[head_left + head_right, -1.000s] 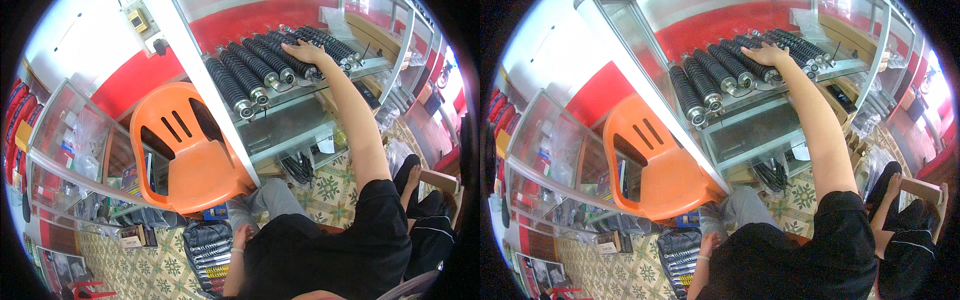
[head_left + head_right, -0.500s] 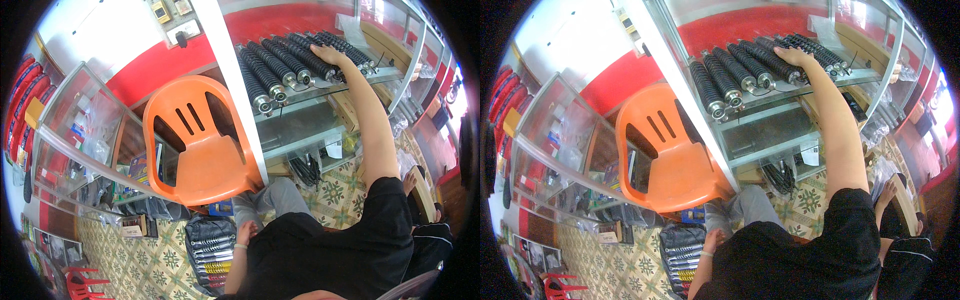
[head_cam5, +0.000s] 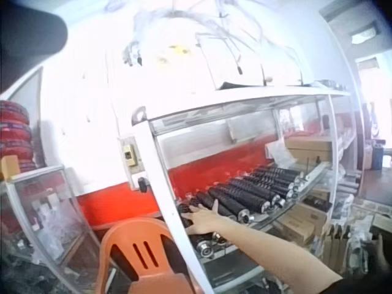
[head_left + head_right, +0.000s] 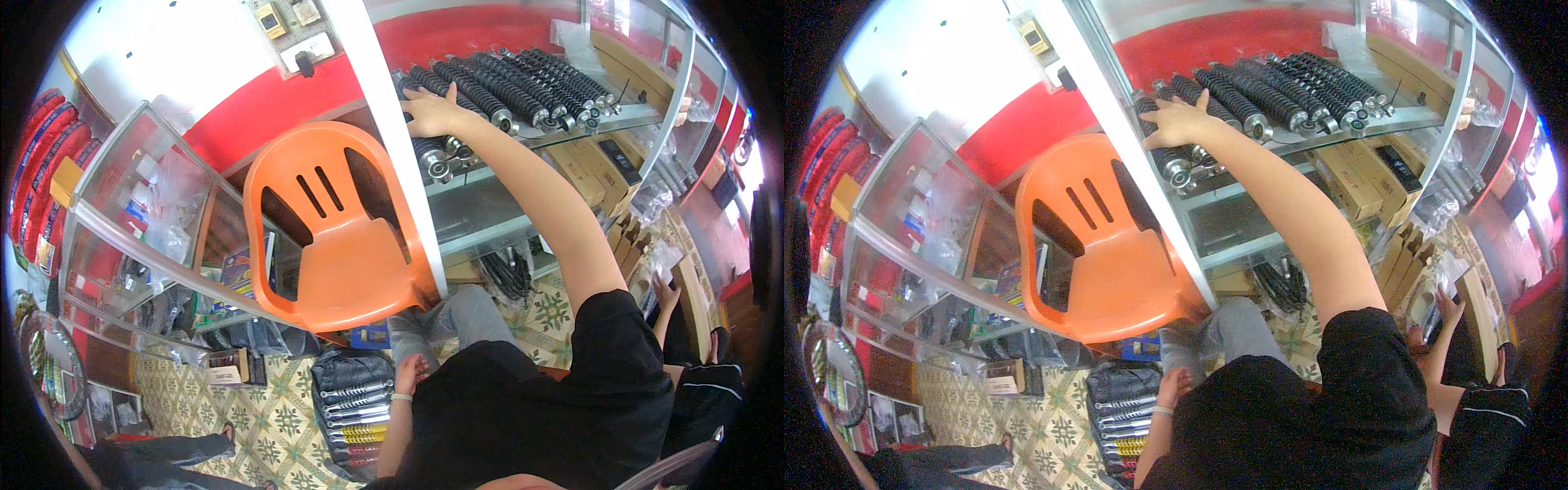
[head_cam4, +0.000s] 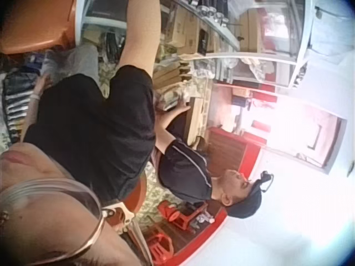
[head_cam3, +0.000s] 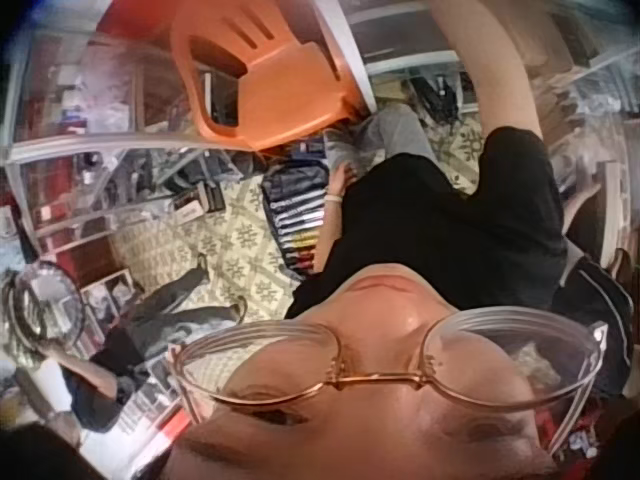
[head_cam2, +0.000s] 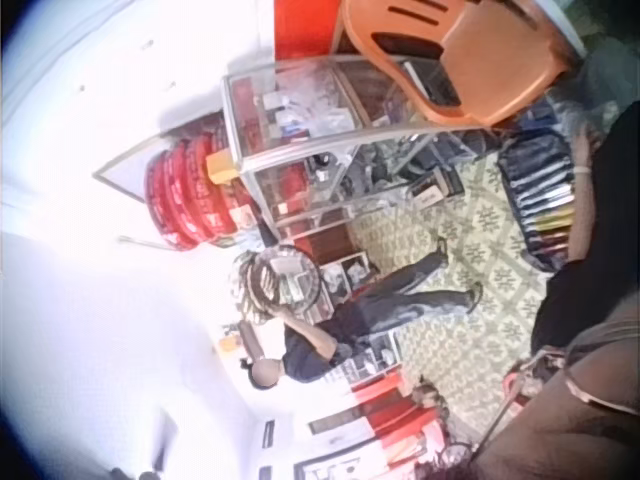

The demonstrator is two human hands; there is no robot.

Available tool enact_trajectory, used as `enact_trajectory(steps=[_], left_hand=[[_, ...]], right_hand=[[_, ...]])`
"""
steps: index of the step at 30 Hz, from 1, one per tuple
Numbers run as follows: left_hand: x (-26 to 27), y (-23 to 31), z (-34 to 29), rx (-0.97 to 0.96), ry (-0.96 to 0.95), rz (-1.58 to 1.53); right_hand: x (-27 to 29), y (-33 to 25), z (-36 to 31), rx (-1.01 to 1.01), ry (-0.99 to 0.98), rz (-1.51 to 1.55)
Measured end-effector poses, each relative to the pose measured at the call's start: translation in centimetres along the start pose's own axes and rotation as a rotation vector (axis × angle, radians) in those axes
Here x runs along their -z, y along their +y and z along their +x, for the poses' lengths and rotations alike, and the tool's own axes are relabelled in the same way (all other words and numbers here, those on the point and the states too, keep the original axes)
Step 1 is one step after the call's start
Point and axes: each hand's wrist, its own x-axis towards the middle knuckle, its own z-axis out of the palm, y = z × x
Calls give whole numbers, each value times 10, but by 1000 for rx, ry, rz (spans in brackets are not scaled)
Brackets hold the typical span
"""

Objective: The person sorts motorcycle shock absorbers by color and style, picking them up from a pile and placing them onto a glass shelf.

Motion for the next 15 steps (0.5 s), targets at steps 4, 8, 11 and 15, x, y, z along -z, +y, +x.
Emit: enact_trajectory(steps=[4,8,11,15], left_hand=[[4,-2,0,2,-17,-49],[3,0,-1,43,-20,-29],[8,-3,2,33,-52,-45],[8,-5,3,26,-56,-54]], right_hand=[[-2,-12,8,-111,-75,95],[-4,-11,5,-151,-4,141],[-1,0,8,-244,65,147],[-1,11,5,-286,111,165]])
